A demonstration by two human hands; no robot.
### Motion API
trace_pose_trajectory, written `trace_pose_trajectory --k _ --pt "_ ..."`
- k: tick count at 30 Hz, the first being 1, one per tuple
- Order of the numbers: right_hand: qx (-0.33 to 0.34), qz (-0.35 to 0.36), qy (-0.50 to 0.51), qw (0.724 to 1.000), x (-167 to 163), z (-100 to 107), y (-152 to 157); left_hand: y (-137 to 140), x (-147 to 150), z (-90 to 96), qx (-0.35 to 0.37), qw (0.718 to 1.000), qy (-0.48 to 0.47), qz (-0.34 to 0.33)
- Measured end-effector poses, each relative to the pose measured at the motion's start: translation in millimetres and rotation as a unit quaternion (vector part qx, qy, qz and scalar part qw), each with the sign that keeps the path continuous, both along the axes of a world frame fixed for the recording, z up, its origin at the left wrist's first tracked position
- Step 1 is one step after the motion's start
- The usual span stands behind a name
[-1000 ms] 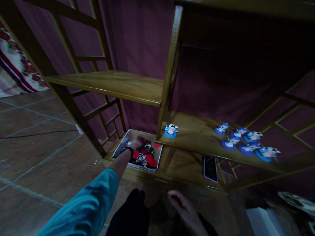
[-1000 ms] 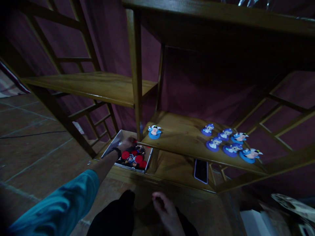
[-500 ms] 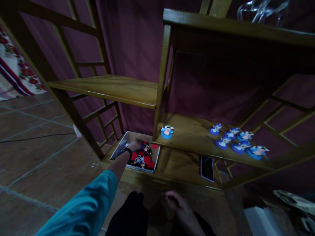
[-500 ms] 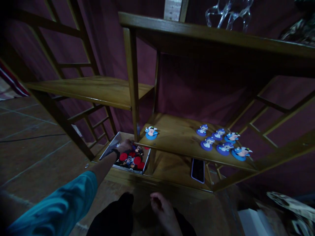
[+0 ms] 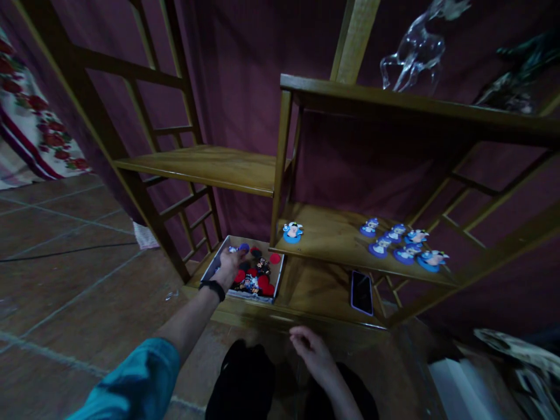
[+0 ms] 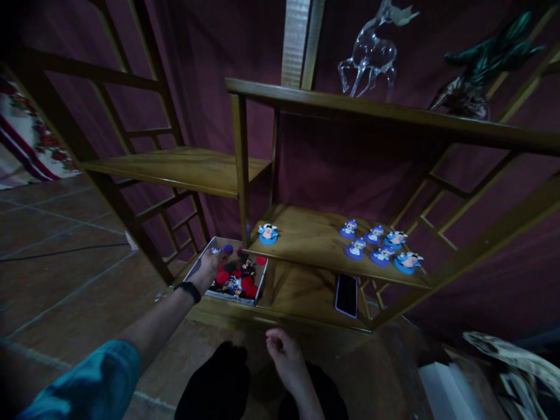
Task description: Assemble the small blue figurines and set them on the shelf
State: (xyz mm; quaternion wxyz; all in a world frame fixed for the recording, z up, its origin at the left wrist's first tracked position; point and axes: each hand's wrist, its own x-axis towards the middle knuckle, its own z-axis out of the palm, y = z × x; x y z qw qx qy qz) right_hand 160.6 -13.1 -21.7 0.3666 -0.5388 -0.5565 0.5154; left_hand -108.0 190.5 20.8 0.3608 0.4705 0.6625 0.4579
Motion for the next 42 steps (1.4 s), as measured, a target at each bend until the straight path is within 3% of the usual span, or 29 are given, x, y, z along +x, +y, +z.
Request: trace_pose_trajectory --k 4,6,8,10,13,15,20,26,30,33,37,42 --pt "-0.019 -0.053 0.072 0.996 -1.9 -1.9 3.2 -46.7 25.9 1.5 -0.006 0.992 -0.127 0.011" --pt "-0.039 -0.076 0.112 0.990 -3.5 3.7 3.2 -77.0 46.8 1.3 -0.030 0.936 -0.350 0.010" --pt "-0.055 -0.114 0.154 0.980 -3.9 11.3 2.1 -107.4 71.1 1.7 -0.063 0.899 -0.432 -0.041" --pt "-0.080 -0.146 0.206 0.964 -2.3 18.0 -0.3 -134.0 95.1 1.9 -0.073 0.892 -0.432 -0.111" --pt "-0.093 -0.175 0.297 0.934 2.8 23.0 -6.1 -162.0 123.5 0.2 -0.059 0.912 -0.337 -0.226" --pt "-0.106 -0.164 0.340 0.920 6.3 23.2 -10.4 -173.1 134.6 -1.9 -0.018 0.929 -0.267 -0.255" --pt "-0.134 -0.116 0.385 0.906 13.9 22.9 -17.4 -187.9 141.8 -3.5 0.032 0.931 -0.227 -0.282" --pt "-0.125 -0.088 0.398 0.905 17.4 22.5 -19.7 -197.6 138.5 -0.3 -0.003 0.913 -0.266 -0.308" --pt "-0.097 -0.121 0.398 0.904 12.4 17.5 -19.7 -195.3 129.2 -1.2 -0.053 0.905 -0.381 -0.183" --pt "-0.078 -0.153 0.392 0.904 7.9 12.5 -16.9 -188.7 121.0 -2.1 -0.117 0.870 -0.471 -0.088" --pt "-0.066 -0.175 0.343 0.921 1.6 4.4 -10.7 -182.4 115.6 -2.9 -0.125 0.839 -0.526 -0.066" --pt "-0.045 -0.193 0.297 0.934 -5.5 -2.7 -4.8 -185.0 117.9 -11.7 -0.080 0.879 -0.460 -0.099"
